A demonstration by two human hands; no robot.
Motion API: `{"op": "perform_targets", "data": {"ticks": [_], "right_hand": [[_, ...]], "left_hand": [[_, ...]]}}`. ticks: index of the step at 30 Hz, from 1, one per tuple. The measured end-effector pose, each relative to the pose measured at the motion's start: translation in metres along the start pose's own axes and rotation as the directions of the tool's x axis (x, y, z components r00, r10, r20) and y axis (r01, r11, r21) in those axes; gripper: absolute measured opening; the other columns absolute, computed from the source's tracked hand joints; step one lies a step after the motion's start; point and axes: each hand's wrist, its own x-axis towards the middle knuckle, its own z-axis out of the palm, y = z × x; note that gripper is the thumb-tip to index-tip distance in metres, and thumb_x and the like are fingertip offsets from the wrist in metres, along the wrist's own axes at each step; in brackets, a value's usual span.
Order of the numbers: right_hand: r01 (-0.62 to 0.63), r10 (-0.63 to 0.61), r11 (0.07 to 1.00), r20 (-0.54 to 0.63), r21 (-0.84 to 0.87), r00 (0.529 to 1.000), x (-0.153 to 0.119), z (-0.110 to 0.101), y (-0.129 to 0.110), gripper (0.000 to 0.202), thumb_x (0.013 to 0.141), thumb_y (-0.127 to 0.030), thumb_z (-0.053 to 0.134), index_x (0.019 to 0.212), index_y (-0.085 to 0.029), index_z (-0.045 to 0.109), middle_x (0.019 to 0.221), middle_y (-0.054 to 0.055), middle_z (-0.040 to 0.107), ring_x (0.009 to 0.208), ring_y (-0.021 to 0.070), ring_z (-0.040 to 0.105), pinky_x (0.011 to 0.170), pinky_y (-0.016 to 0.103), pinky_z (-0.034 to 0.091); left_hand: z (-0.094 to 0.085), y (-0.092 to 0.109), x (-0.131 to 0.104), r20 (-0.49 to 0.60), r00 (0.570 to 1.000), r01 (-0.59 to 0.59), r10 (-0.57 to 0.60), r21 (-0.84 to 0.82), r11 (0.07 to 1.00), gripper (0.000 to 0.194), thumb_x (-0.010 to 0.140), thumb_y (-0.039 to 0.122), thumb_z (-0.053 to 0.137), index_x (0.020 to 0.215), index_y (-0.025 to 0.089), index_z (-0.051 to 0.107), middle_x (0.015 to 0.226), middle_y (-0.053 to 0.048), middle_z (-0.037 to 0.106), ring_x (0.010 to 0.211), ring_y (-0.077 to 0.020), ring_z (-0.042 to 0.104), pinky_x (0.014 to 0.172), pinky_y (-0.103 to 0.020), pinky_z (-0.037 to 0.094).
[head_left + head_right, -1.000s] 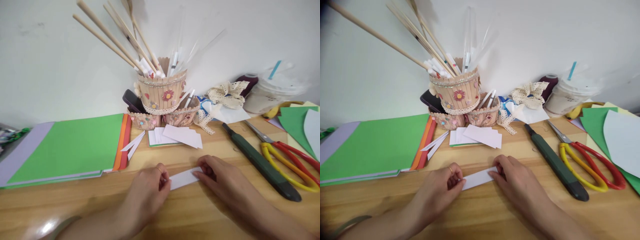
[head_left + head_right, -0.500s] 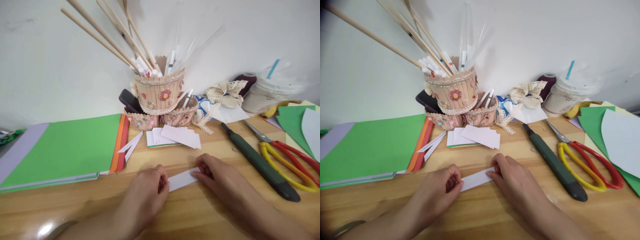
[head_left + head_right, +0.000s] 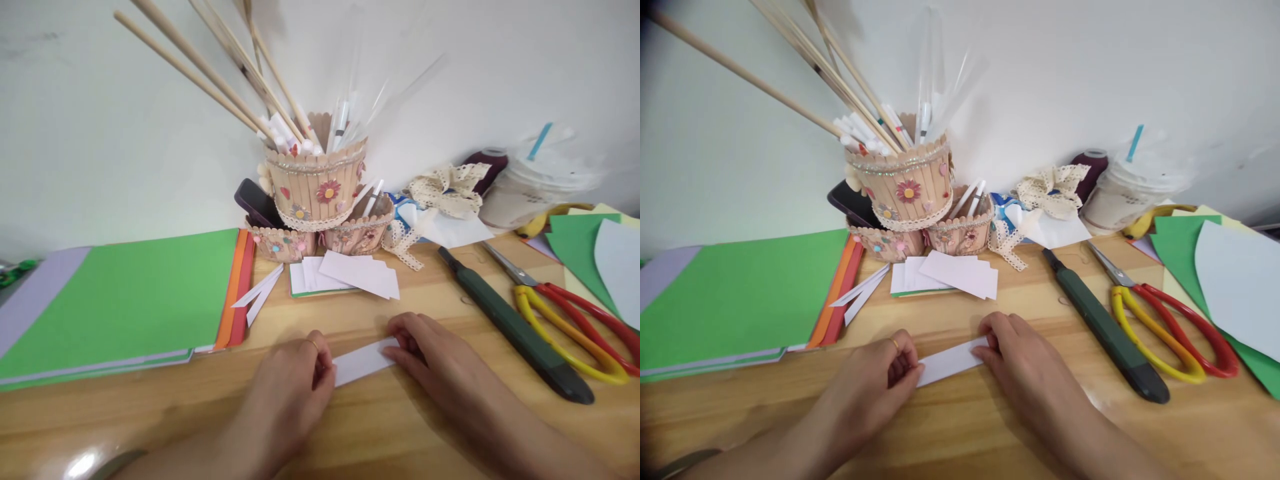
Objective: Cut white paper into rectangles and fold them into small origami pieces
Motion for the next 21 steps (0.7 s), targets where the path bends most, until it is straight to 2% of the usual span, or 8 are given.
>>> {"op": "perform_targets", "data": {"ticks": [11,16,21], "right_hand": [[0.026,-0.026,0.999,0.009,-0.024,1.0,-0.0019,-0.0022,-0.0003,0.008,0.085,-0.026,0.051,0.078,-0.022,0.05,0.071,0.001,0.058,0.064,0.017,0.055,0.057,0.029,0.044],[0.102,-0.102,0.995,0.023,0.003,0.994,-0.0024,-0.0033,-0.0001,0.009,0.088,-0.027,0.046,0.081,-0.022,0.05,0.077,0.003,0.058,0.069,0.0175,0.055,0.062,0.03,0.045],[0.118,-0.118,0.993,0.031,-0.006,0.993,-0.0017,-0.0023,0.0005,0.009,0.088,-0.025,0.046,0.081,-0.021,0.05,0.077,0.003,0.058,0.07,0.0181,0.055,0.062,0.031,0.044]], "left_hand": [[-0.0044,0.0032,-0.001,0.016,1.0,0.004,-0.004,0.011,1.0,0.012,0.082,0.019,0.045,0.07,0.021,0.046,0.061,0.003,0.058,0.057,-0.0141,0.055,0.052,-0.023,0.033],[-0.0056,0.0031,0.0,0.017,1.0,-0.009,0.009,0.029,1.0,0.012,0.082,0.018,0.046,0.07,0.021,0.044,0.061,0.003,0.058,0.056,-0.0141,0.054,0.052,-0.023,0.032],[-0.006,0.002,-0.0013,0.009,1.0,-0.027,0.026,0.045,0.999,0.014,0.084,0.018,0.043,0.071,0.021,0.042,0.062,0.003,0.058,0.058,-0.0146,0.054,0.052,-0.023,0.03]]}}
